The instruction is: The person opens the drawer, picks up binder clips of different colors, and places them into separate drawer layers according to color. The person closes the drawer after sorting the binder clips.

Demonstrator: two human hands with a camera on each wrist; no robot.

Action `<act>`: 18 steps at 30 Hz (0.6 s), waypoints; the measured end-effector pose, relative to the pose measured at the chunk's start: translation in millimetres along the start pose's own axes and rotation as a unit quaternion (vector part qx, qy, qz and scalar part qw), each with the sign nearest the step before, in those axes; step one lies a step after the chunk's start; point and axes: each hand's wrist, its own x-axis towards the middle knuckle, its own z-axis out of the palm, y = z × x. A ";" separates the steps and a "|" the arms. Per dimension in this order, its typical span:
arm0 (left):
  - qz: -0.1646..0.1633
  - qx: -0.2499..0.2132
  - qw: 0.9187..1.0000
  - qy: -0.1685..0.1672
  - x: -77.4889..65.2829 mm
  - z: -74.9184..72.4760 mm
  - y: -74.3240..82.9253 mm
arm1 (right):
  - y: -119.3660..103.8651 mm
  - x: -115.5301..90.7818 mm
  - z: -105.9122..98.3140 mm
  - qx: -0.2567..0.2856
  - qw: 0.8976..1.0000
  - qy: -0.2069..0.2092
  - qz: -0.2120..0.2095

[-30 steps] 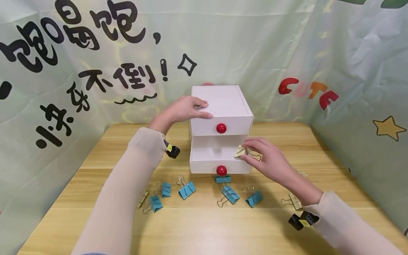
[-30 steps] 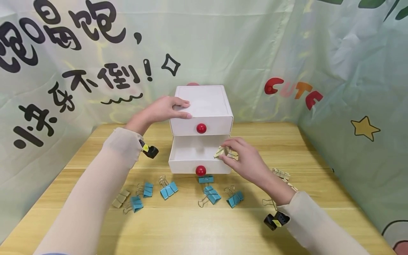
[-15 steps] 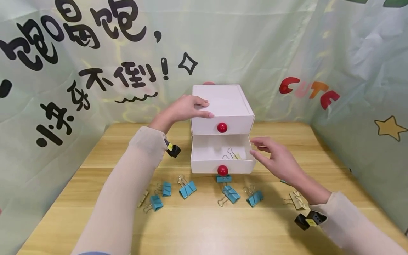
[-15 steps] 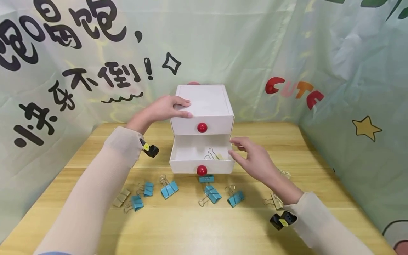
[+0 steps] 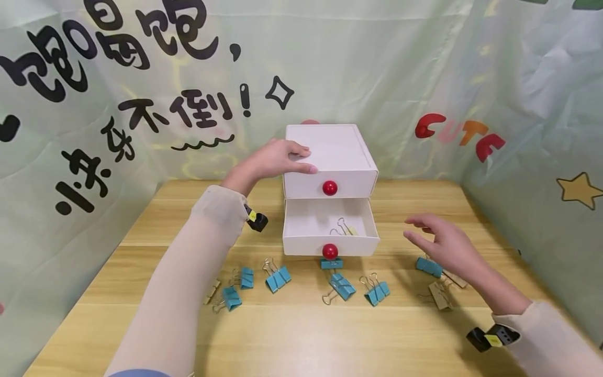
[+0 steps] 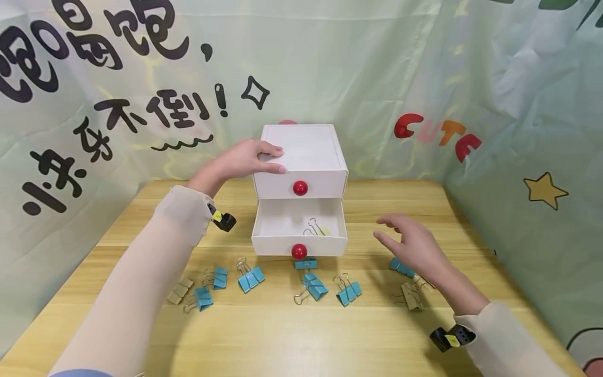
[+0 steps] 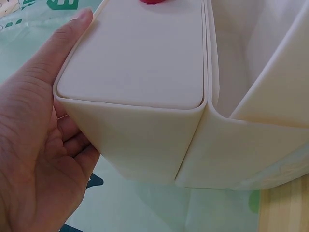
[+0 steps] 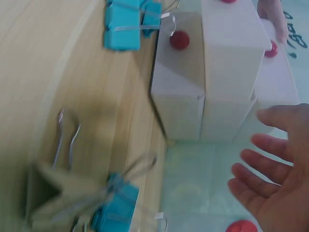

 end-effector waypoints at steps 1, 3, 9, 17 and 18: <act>0.000 0.000 1.000 0.000 -0.1 -0.4 0.5 | 3.0 -1.9 -1.9 -0.006 1.000 -0.011 0.007; -0.002 0.002 1.000 0.000 -0.1 -1.0 1.4 | 9.1 -5.8 -5.7 -0.019 0.999 -0.031 0.016; -0.007 0.005 1.000 -0.003 -0.9 -1.8 3.1 | 32.6 -15.6 -12.5 -0.058 0.996 -0.067 0.018; -0.009 0.002 1.000 -0.004 -1.4 -1.1 3.2 | 60.1 -26.7 -21.4 -0.069 0.991 -0.116 0.023; -0.009 0.003 1.000 -0.004 -1.4 -1.1 3.3 | 63.1 -27.4 -21.8 -0.071 0.990 -0.120 0.024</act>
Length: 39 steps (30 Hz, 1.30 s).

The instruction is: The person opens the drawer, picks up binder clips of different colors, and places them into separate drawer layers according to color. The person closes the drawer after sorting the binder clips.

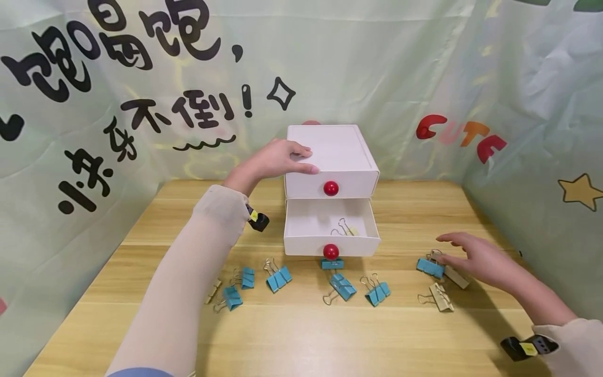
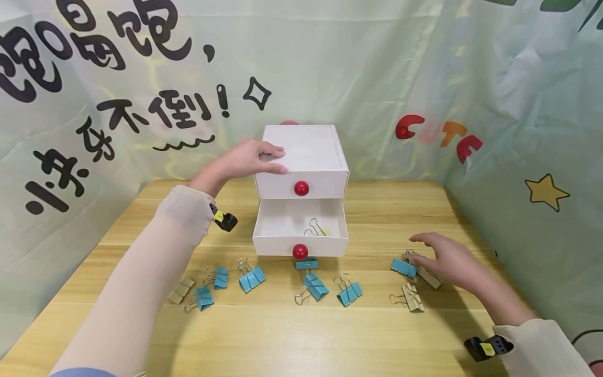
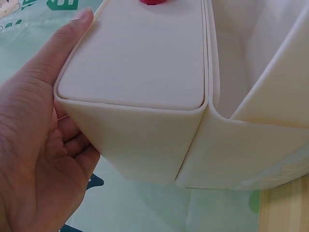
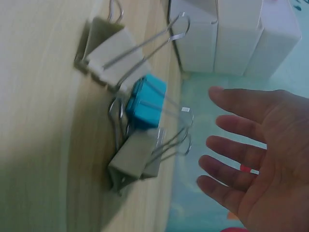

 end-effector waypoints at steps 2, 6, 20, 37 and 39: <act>-0.001 0.000 1.000 0.001 0.3 0.0 0.4 | 5.5 -1.2 1.0 -0.004 1.000 -0.010 0.002; 0.000 0.000 1.000 0.001 1.2 0.5 0.4 | 14.7 -2.8 5.1 -0.020 1.000 -0.019 -0.004; -0.008 -0.001 1.000 0.002 0.8 3.0 1.2 | 28.9 2.7 21.4 -0.009 0.999 -0.047 -0.014; -0.002 -0.004 1.000 0.007 1.0 2.4 -0.9 | 33.1 5.1 11.0 0.049 0.992 -0.119 -0.013; -0.001 -0.004 1.000 0.007 0.9 2.1 -1.1 | 33.7 6.2 9.9 0.063 0.990 -0.129 -0.013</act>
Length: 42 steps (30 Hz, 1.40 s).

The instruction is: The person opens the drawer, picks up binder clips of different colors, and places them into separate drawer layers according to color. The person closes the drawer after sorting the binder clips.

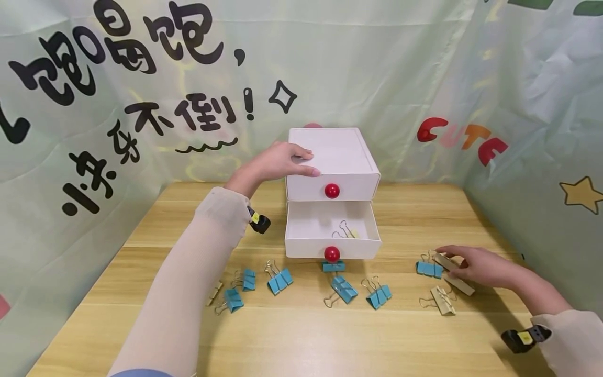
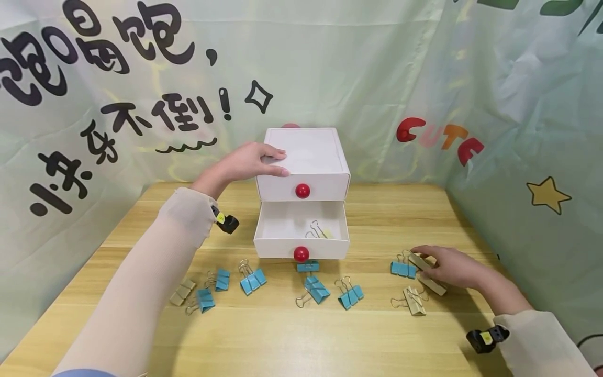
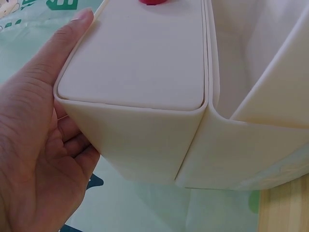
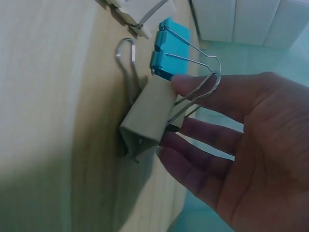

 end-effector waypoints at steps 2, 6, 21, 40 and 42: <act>0.000 -0.001 1.000 0.000 -0.3 -0.1 -0.3 | 0.2 1.5 -1.2 0.006 1.000 -0.007 -0.001; 0.000 -0.001 1.000 0.000 -0.3 -0.3 -1.5 | -0.6 4.6 -5.1 0.011 1.000 -0.024 -0.010; 0.000 0.002 1.000 -0.003 0.2 -0.3 -1.4 | -6.9 24.5 1.5 -0.046 0.999 0.004 -0.014; 0.005 -0.004 1.000 -0.008 0.1 -1.2 0.2 | -7.0 33.0 6.1 -0.077 0.996 0.037 -0.004; 0.005 -0.002 1.000 -0.008 -0.1 -1.1 -0.1 | -7.9 33.8 6.0 -0.073 0.997 0.040 -0.003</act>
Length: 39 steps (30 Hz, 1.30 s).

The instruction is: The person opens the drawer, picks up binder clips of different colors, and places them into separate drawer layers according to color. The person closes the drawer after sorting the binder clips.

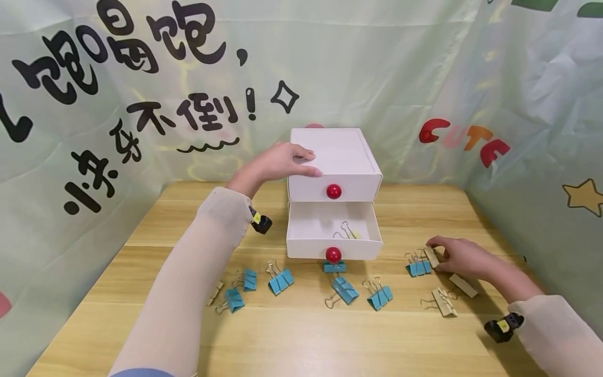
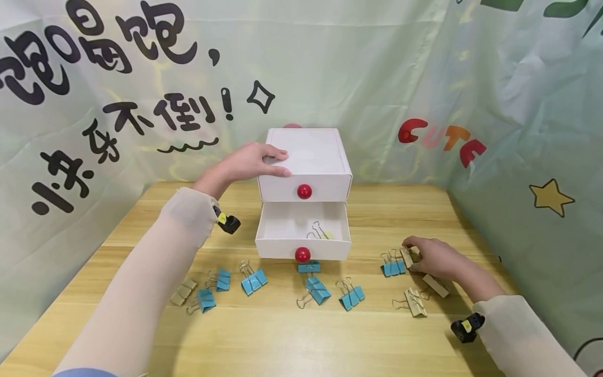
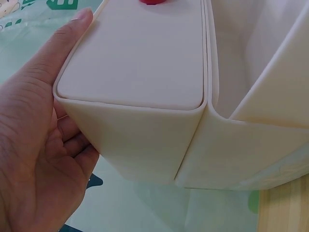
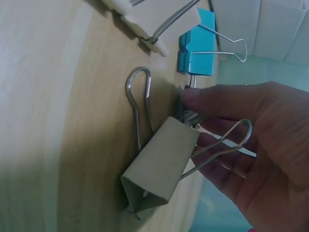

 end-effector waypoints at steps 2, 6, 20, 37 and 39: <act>0.000 0.001 1.000 0.000 -0.1 0.2 0.3 | -2.1 0.3 -0.4 0.006 1.000 0.006 0.003; 0.000 0.001 1.000 -0.001 0.0 0.4 0.5 | -6.9 0.1 -3.5 0.007 0.999 0.037 0.000; -0.002 0.003 1.000 -0.001 -0.1 0.9 0.4 | -40.5 2.1 -22.4 0.030 0.993 0.107 -0.041; 0.003 -0.005 1.000 0.004 -1.9 0.8 0.9 | -112.8 11.5 -42.0 0.120 0.978 0.149 -0.089; 0.002 -0.002 1.000 0.005 -2.0 1.0 1.0 | -120.7 13.7 -43.2 0.125 0.975 0.151 -0.101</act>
